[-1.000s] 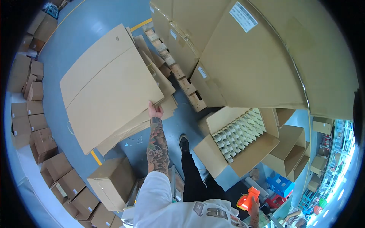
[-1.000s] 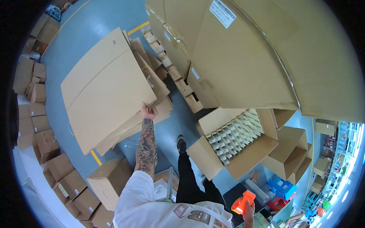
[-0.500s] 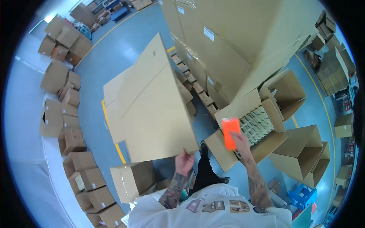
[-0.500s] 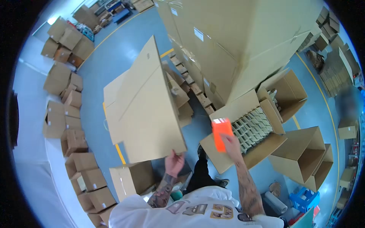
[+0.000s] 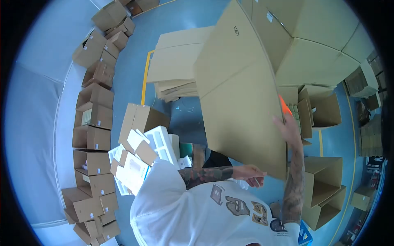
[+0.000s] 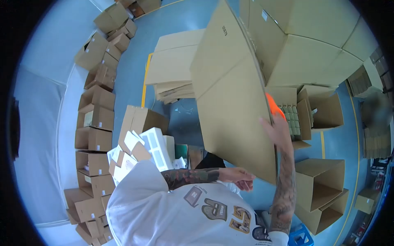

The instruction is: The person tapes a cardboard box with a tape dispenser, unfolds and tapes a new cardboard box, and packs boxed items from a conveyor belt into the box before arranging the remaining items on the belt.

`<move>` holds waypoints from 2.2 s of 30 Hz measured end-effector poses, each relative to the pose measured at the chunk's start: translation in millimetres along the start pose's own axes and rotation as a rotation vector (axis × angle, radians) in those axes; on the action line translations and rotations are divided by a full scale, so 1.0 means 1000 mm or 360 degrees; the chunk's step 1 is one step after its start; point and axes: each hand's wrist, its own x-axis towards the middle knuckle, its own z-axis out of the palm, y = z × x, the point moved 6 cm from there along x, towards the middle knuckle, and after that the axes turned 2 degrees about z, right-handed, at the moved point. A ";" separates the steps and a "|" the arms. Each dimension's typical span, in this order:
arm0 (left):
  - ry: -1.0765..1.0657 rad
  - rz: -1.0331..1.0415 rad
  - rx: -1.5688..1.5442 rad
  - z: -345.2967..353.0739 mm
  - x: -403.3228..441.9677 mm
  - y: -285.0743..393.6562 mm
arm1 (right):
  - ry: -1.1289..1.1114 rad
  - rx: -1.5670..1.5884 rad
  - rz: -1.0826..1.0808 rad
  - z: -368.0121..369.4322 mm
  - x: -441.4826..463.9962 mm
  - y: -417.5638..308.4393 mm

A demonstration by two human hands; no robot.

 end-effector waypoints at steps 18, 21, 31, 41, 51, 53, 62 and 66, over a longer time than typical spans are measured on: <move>0.0359 -0.0610 0.1102 0.006 -0.023 -0.019 | 0.0148 -0.0937 0.0893 0.007 -0.373 -0.008; 0.0405 -0.0884 0.1223 0.018 -0.024 -0.022 | 0.0202 -0.0928 0.0989 0.022 -0.412 -0.006; 0.0236 -0.1022 0.1825 0.047 0.030 -0.038 | 0.0803 -0.0491 0.1292 0.091 -0.485 -0.027; -0.0261 -0.0908 0.2347 0.077 0.077 -0.098 | 0.1363 -0.0353 0.1715 0.161 -0.528 -0.052; -0.0464 -0.1267 0.2318 0.095 0.074 -0.154 | 0.1395 -0.0114 0.1972 0.194 -0.568 -0.069; -0.0695 -0.1221 0.2264 0.109 0.076 -0.171 | 0.1451 -0.0077 0.2030 0.200 -0.582 -0.081; -0.0901 -0.1079 0.2662 0.082 0.155 -0.189 | 0.1560 0.0209 0.2017 0.225 -0.527 -0.005; -0.0499 -0.0749 0.2990 0.026 0.188 -0.162 | 0.1724 0.0028 0.2072 0.280 -0.495 0.101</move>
